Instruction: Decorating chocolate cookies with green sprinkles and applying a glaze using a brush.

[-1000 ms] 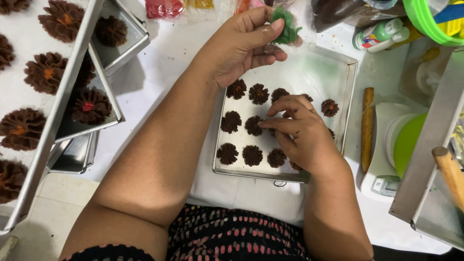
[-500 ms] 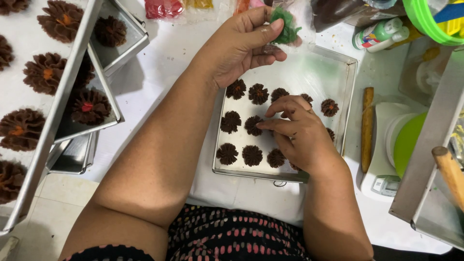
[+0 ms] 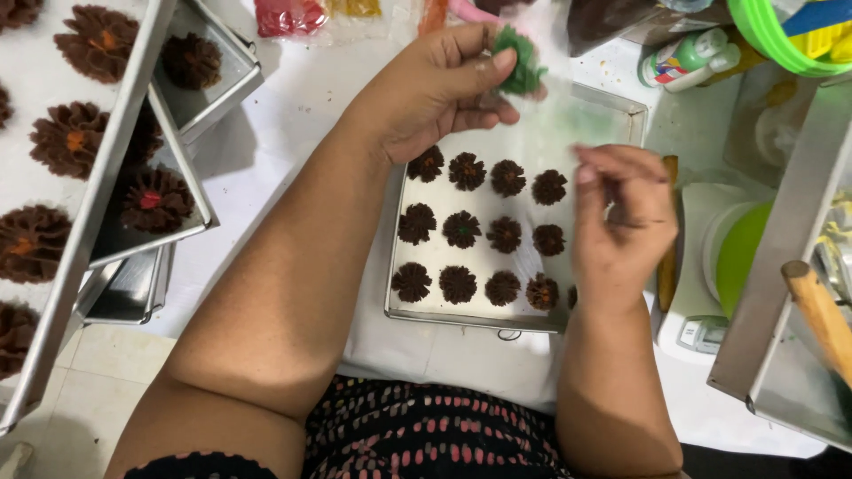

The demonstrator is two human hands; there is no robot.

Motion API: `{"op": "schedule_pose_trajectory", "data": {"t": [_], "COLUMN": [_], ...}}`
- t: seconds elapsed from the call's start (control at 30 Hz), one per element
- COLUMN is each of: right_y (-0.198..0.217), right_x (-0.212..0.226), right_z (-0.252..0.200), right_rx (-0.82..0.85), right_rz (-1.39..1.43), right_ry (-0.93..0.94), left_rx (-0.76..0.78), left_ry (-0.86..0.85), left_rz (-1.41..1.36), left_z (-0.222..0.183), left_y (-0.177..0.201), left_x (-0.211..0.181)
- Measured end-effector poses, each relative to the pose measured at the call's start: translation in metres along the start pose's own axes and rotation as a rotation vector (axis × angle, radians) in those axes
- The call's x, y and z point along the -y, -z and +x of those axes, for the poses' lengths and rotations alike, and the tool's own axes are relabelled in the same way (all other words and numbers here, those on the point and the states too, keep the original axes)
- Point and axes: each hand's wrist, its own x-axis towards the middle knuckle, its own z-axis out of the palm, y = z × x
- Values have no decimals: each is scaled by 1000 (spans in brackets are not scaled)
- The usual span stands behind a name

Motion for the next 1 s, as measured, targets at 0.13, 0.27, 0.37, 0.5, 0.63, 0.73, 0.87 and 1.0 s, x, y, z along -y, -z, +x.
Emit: {"op": "schedule_pose_trajectory", "data": {"t": [0.13, 0.27, 0.37, 0.5, 0.63, 0.73, 0.87, 1.0], "right_y": [1, 2, 3, 10, 15, 21, 26, 25], "right_x": [-3, 5, 13, 18, 23, 28, 29, 28], "right_z": [-4, 1, 8, 15, 23, 33, 48, 60], "right_rx": [-247, -222, -163, -36, 31, 109, 184, 284], "right_rz": [89, 94, 6, -112, -255, -262, -212, -159], "right_ry": [-230, -164, -56, -36, -7, -57, -83, -185], "left_rx": [86, 69, 151, 181, 197, 172, 172, 153], "left_ry": [92, 173, 202, 211, 190, 180, 175, 132], "left_rz": [86, 114, 161, 166, 166, 176, 203, 186], "left_z": [-5, -5, -7, -8, -6, -7, -8, -7], "left_y": [-9, -15, -17, -17, -13, -15, -16, -14], "left_x": [-2, 4, 3, 2, 4, 1, -2, -1]}}
